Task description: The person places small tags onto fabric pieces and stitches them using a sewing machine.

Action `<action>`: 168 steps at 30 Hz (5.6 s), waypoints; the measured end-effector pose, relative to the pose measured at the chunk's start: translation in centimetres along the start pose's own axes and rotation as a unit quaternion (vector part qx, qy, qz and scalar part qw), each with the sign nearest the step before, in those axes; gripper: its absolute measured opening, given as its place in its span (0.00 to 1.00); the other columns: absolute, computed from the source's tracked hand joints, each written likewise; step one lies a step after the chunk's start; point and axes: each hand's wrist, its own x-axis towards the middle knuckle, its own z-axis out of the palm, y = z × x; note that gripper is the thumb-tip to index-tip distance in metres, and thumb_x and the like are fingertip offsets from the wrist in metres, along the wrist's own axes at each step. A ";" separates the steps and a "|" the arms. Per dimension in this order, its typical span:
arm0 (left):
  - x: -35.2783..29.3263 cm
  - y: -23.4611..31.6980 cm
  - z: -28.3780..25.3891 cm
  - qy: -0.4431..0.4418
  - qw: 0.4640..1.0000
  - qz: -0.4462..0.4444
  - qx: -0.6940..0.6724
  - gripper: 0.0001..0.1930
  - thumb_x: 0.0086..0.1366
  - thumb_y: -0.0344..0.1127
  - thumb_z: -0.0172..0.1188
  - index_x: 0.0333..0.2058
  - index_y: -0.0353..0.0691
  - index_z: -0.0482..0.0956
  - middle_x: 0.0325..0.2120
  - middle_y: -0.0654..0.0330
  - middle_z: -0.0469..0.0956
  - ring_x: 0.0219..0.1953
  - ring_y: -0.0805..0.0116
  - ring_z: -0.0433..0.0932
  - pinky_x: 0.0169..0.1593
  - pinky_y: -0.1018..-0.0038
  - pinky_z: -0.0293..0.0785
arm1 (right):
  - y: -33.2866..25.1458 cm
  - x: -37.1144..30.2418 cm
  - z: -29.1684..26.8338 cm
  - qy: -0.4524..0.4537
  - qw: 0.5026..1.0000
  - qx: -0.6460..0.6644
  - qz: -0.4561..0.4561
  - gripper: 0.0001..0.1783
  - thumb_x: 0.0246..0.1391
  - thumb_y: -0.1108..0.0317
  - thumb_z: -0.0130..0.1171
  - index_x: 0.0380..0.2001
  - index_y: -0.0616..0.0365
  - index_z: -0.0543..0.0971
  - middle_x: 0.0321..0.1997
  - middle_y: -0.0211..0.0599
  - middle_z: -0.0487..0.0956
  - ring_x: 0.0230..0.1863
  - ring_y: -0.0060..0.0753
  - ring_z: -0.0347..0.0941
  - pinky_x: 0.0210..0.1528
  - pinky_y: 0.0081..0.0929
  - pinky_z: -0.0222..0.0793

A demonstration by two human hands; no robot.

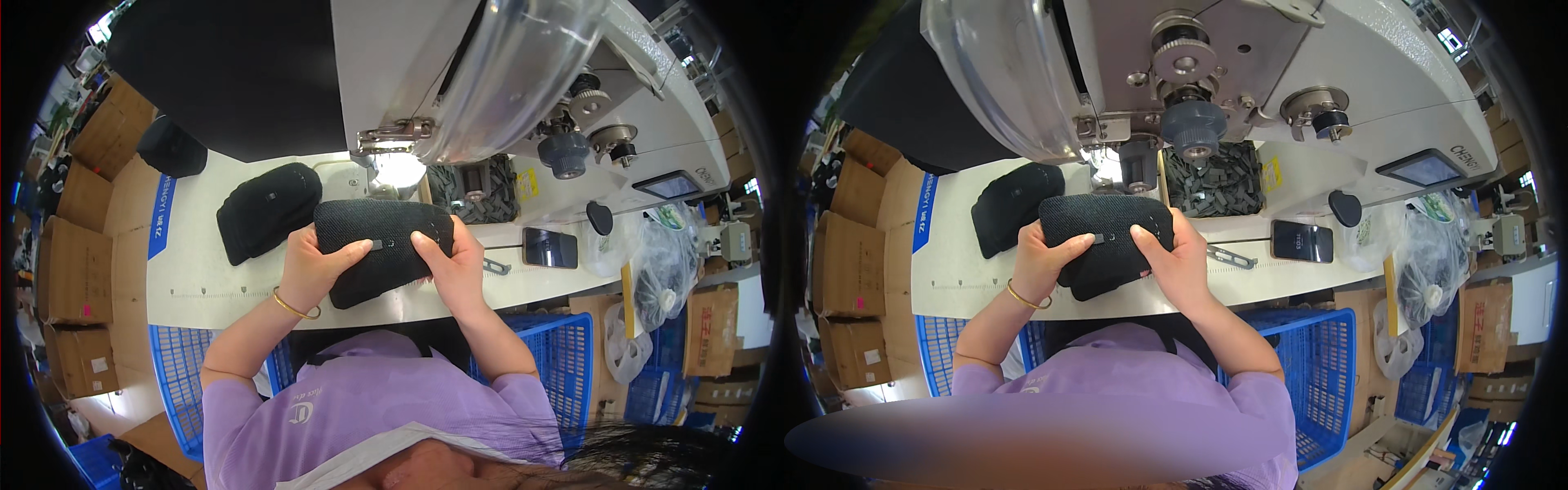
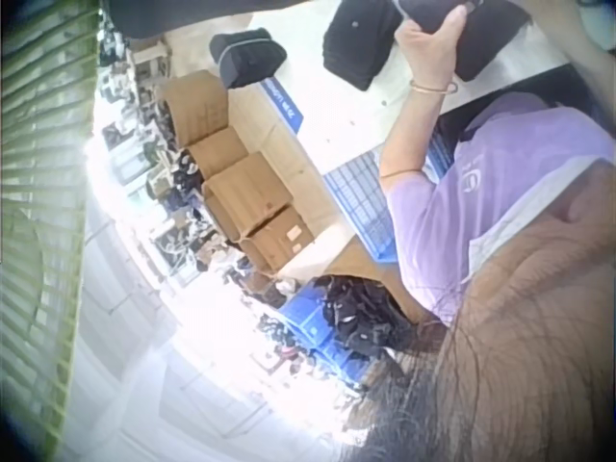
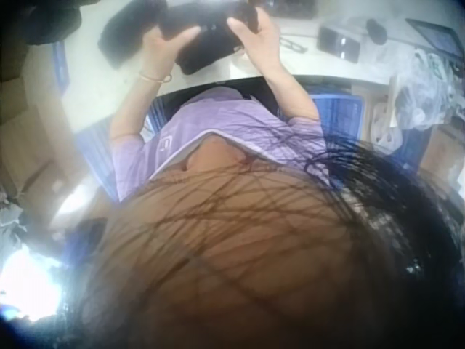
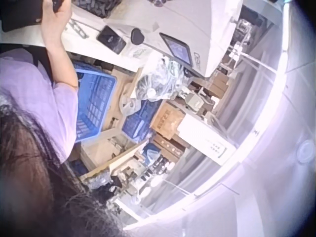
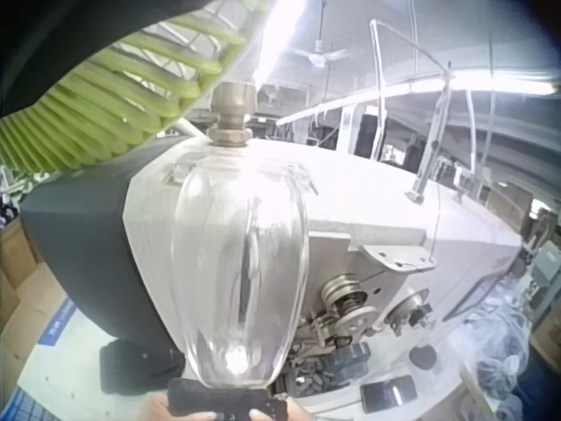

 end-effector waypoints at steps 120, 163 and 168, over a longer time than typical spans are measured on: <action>6.9 3.4 -0.9 0.183 0.965 -0.023 -0.187 0.12 0.64 0.35 0.51 0.42 0.34 0.72 0.42 0.62 0.76 0.45 0.72 0.73 0.50 0.77 0.67 | 1.9 9.1 -7.7 0.162 0.923 -0.318 -0.143 0.08 0.53 0.67 0.56 0.33 0.60 0.77 0.21 0.33 0.77 0.22 0.29 0.73 0.28 0.24 0.67; -0.7 -5.4 -0.7 -0.043 0.991 -0.106 0.075 0.09 0.57 0.29 0.62 0.35 0.30 0.78 0.26 0.60 0.80 0.28 0.79 0.76 0.31 0.79 0.74 | 6.6 1.7 -0.3 -0.220 0.952 -0.124 0.174 0.04 0.51 0.72 0.57 0.27 0.62 0.77 0.23 0.33 0.81 0.21 0.15 0.72 0.24 0.15 0.68; -0.9 -5.4 -0.8 -0.030 0.992 -0.071 0.098 0.10 0.57 0.30 0.62 0.36 0.30 0.79 0.29 0.59 0.81 0.28 0.78 0.77 0.33 0.81 0.74 | 5.9 0.6 0.0 -0.146 0.961 -0.233 0.038 0.10 0.50 0.70 0.60 0.35 0.63 0.77 0.20 0.29 0.77 0.21 0.17 0.69 0.24 0.19 0.66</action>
